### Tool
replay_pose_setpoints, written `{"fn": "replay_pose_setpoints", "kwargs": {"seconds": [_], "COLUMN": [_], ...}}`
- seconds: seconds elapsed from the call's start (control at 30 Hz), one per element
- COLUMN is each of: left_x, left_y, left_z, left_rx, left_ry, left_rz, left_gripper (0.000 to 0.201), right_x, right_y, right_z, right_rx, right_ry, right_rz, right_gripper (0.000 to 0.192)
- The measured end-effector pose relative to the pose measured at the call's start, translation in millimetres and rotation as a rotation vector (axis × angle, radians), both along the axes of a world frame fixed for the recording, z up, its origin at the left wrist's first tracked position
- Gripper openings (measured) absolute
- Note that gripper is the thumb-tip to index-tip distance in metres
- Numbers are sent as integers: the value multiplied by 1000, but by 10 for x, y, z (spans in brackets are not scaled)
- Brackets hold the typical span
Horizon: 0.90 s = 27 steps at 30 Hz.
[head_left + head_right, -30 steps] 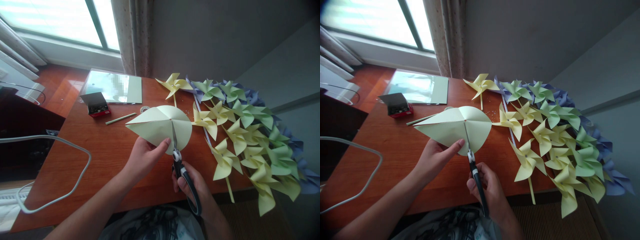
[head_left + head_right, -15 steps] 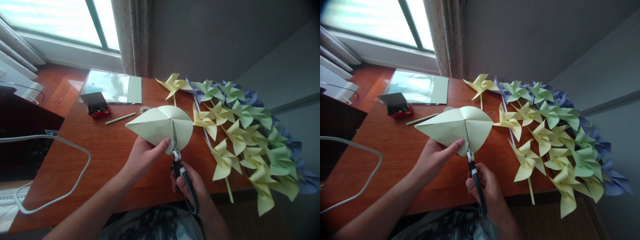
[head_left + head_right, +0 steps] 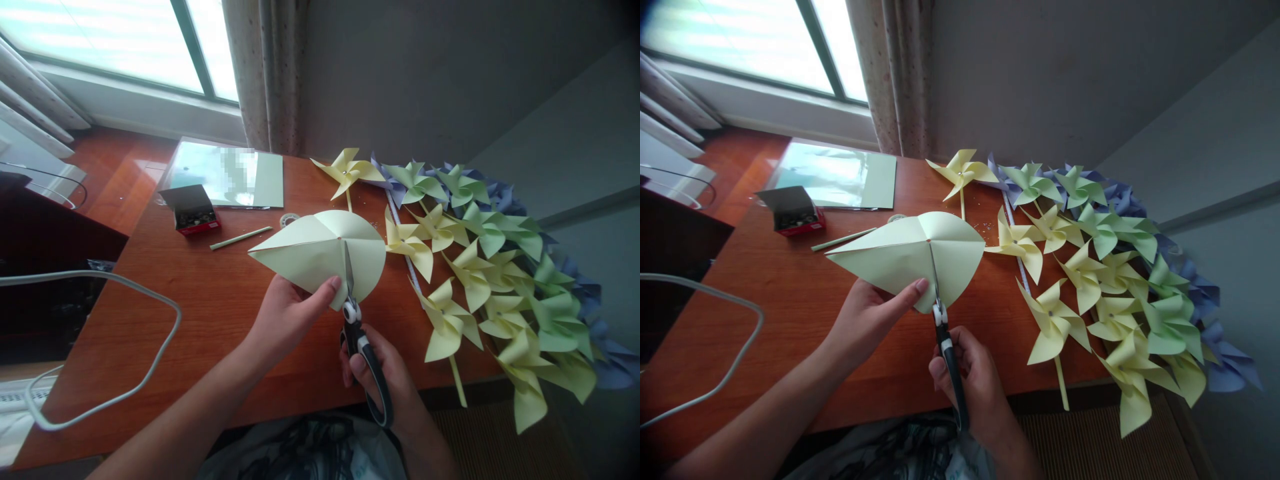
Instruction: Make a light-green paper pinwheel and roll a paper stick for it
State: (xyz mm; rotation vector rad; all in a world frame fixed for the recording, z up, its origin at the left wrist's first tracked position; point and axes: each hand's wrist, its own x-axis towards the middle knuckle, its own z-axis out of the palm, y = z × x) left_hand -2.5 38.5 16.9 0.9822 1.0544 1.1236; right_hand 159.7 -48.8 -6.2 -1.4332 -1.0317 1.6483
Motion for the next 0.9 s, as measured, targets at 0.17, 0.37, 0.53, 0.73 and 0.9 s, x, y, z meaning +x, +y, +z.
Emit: {"fn": "replay_pose_setpoints", "kwargs": {"seconds": [0.17,0.37,0.53,0.73,0.9], "left_x": [2,-1,-5,-3,-6], "left_y": [6,9,5,0,1], "left_z": [1,17,-3,-11,1], "left_rx": [3,2,10,9,13], "left_ry": [-12,-10,-18,-5,-5], "left_rz": [-1,0,-4,5,0], "left_gripper": [30,29,29,30,30], "right_x": [19,43,41,39,36], "right_y": [-5,-4,-3,2,13], "right_z": [-27,-50,-46,-35,-7], "right_rx": [-10,-17,-28,-37,-35], "right_ry": [0,14,13,20,10], "right_rz": [-8,1,0,-7,-7], "right_gripper": [54,54,55,55,54]}}
